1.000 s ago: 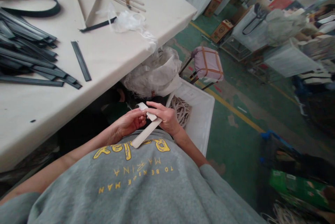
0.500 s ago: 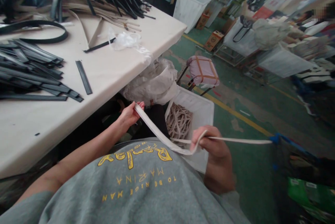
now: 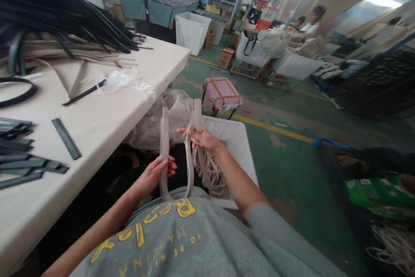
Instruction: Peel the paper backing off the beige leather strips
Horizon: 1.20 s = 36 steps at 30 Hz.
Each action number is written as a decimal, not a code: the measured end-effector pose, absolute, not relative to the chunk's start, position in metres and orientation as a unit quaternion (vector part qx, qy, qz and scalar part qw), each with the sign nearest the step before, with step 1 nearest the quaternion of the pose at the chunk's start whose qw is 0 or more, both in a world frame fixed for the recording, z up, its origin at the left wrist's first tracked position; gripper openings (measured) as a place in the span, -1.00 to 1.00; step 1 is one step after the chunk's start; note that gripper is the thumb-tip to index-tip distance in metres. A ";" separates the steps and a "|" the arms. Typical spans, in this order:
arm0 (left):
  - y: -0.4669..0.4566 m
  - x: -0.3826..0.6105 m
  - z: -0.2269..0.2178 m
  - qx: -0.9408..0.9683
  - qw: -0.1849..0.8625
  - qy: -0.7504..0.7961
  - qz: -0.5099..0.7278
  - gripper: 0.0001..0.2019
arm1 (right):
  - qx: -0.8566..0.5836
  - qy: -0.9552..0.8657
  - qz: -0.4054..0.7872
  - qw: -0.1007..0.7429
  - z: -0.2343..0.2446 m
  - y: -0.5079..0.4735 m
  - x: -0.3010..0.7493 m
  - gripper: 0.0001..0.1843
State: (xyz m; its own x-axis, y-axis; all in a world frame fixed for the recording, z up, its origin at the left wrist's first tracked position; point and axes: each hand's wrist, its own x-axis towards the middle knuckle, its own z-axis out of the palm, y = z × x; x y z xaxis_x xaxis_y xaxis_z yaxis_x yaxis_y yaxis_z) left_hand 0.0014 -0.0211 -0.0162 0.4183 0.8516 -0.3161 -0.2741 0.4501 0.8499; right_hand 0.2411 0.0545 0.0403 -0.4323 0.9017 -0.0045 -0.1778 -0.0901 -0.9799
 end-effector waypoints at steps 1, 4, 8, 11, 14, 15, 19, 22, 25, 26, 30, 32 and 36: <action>-0.021 0.000 -0.017 0.389 0.757 0.386 0.357 -0.59 | -0.343 -0.536 0.655 0.407 0.039 0.063 0.237 -0.54; -0.022 -0.002 -0.018 0.440 0.758 0.370 0.306 -0.61 | -0.341 -0.537 0.658 0.403 0.044 0.083 0.232 -0.58; -0.023 -0.004 -0.014 0.469 0.768 0.353 0.257 -0.61 | -0.284 -0.567 0.648 0.421 0.063 0.092 0.232 -0.54; -0.014 -0.002 0.001 0.476 0.756 0.351 0.280 -0.56 | -0.291 -0.641 0.596 0.386 0.078 0.087 0.227 -0.51; 0.004 0.009 0.026 0.490 0.719 0.341 0.355 -0.47 | -0.301 -0.703 0.554 0.329 0.089 0.076 0.217 -0.52; 0.010 0.014 0.035 0.485 0.709 0.341 0.382 -0.48 | -0.303 -0.718 0.540 0.318 0.093 0.072 0.215 -0.53; 0.025 0.037 0.064 0.463 0.701 0.360 0.407 -0.74 | -0.322 -0.772 0.461 0.296 0.112 0.065 0.217 -0.55; 0.025 0.046 0.077 0.496 0.668 0.379 0.404 -0.82 | -0.334 -0.793 0.389 0.329 0.125 0.060 0.223 -0.55; 0.021 0.049 0.081 0.575 0.590 0.388 0.414 -0.80 | -0.348 -0.768 0.380 0.381 0.130 0.053 0.223 -0.51; 0.019 0.049 0.080 0.595 0.567 0.389 0.416 -0.80 | -0.350 -0.756 0.387 0.395 0.131 0.050 0.223 -0.50; 0.008 0.049 0.067 0.624 0.534 0.403 0.404 -0.82 | -0.359 -0.719 0.387 0.452 0.135 0.038 0.224 -0.49; 0.001 0.050 0.054 0.625 0.533 0.417 0.388 -0.84 | -0.365 -0.712 0.372 0.470 0.140 0.034 0.230 -0.50; -0.010 0.052 0.026 0.646 0.519 0.436 0.351 -0.89 | -0.392 -0.720 0.337 0.463 0.151 0.023 0.250 -0.56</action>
